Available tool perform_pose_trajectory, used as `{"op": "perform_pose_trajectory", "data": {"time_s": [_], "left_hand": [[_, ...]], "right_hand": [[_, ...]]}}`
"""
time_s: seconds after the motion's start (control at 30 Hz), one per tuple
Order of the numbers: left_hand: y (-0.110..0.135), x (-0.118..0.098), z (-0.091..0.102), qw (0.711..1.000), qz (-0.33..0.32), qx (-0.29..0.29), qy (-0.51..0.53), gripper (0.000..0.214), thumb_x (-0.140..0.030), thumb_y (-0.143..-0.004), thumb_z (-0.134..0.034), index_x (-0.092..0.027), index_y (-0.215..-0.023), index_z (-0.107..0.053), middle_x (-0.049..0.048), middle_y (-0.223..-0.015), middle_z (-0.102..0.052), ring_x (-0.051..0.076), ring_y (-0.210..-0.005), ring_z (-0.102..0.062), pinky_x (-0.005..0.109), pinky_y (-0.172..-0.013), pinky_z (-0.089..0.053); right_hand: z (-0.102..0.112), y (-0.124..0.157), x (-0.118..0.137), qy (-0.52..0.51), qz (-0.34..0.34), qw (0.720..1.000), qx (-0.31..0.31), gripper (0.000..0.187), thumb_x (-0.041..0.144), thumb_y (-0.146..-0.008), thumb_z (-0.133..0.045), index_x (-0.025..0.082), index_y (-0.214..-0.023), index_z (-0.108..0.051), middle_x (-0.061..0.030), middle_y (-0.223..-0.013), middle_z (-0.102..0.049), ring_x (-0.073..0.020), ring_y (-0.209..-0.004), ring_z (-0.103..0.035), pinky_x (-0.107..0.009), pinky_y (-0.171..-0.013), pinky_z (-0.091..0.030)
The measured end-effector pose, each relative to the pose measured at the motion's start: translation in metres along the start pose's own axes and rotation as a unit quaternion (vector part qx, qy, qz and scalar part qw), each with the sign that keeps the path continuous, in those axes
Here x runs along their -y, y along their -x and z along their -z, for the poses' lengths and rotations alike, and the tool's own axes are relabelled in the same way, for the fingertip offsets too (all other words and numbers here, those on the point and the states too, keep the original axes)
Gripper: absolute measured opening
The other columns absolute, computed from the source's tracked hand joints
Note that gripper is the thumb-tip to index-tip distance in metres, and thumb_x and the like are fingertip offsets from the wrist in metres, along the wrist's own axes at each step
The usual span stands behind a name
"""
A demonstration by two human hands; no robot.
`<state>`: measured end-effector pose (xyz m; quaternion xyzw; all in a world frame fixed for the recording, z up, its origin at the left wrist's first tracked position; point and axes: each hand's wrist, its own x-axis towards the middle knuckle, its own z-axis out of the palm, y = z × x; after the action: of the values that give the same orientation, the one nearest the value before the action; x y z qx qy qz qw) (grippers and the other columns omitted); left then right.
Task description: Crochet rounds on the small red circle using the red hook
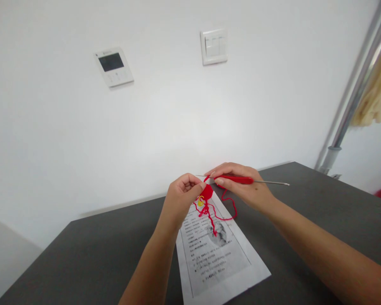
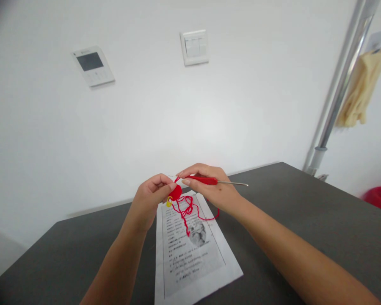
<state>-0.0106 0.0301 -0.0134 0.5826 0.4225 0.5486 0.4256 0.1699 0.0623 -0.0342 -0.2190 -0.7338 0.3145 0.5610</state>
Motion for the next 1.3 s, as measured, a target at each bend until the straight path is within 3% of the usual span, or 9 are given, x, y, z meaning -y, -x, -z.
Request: {"op": "perform_pose_trajectory", "data": {"time_s": [0.23, 0.73, 1.07, 1.3], "left_hand": [[-0.003, 0.004, 0.005, 0.999, -0.010, -0.041, -0.015, 0.017, -0.028, -0.067, -0.074, -0.019, -0.062, -0.061, -0.0046, -0.053, -0.058, 0.010, -0.050, -0.047, 0.023, -0.053, -0.035], [-0.007, 0.010, 0.011, 0.992, -0.037, -0.068, -0.101, 0.017, -0.031, -0.073, -0.068, -0.020, -0.064, -0.059, -0.0027, -0.055, -0.063, 0.013, -0.053, -0.057, 0.025, -0.055, -0.041], [-0.017, 0.021, 0.022, 0.943, -0.073, -0.132, -0.296, 0.013, -0.020, -0.073, -0.060, -0.022, -0.062, -0.056, -0.0035, -0.059, -0.060, 0.016, -0.062, -0.056, 0.028, -0.063, -0.039], [-0.024, 0.023, 0.035, 0.925, -0.075, -0.154, -0.340, 0.012, -0.022, -0.076, -0.058, -0.023, -0.064, -0.055, -0.0024, -0.063, -0.062, 0.017, -0.063, -0.058, 0.029, -0.066, -0.042]], "right_hand": [[-0.003, 0.001, 0.003, 0.009, -0.027, 0.999, 0.019, 0.010, 0.030, -0.086, -0.071, 0.024, -0.093, -0.077, -0.0040, -0.097, -0.079, -0.0196, -0.090, -0.074, -0.033, -0.079, -0.058], [-0.002, 0.001, 0.005, 0.023, -0.029, 0.999, 0.026, 0.012, 0.032, -0.088, -0.068, 0.025, -0.094, -0.077, -0.0043, -0.098, -0.078, -0.0196, -0.090, -0.073, -0.032, -0.078, -0.057], [-0.005, -0.003, 0.006, 0.116, -0.031, 0.989, 0.088, 0.017, 0.029, -0.091, -0.060, 0.020, -0.094, -0.074, -0.0038, -0.093, -0.076, -0.0169, -0.086, -0.069, -0.029, -0.080, -0.052], [-0.007, -0.004, -0.006, 0.180, -0.047, 0.968, 0.171, 0.018, 0.028, -0.094, -0.057, 0.019, -0.096, -0.071, -0.0042, -0.095, -0.076, -0.0171, -0.088, -0.069, -0.028, -0.081, -0.051]]}}
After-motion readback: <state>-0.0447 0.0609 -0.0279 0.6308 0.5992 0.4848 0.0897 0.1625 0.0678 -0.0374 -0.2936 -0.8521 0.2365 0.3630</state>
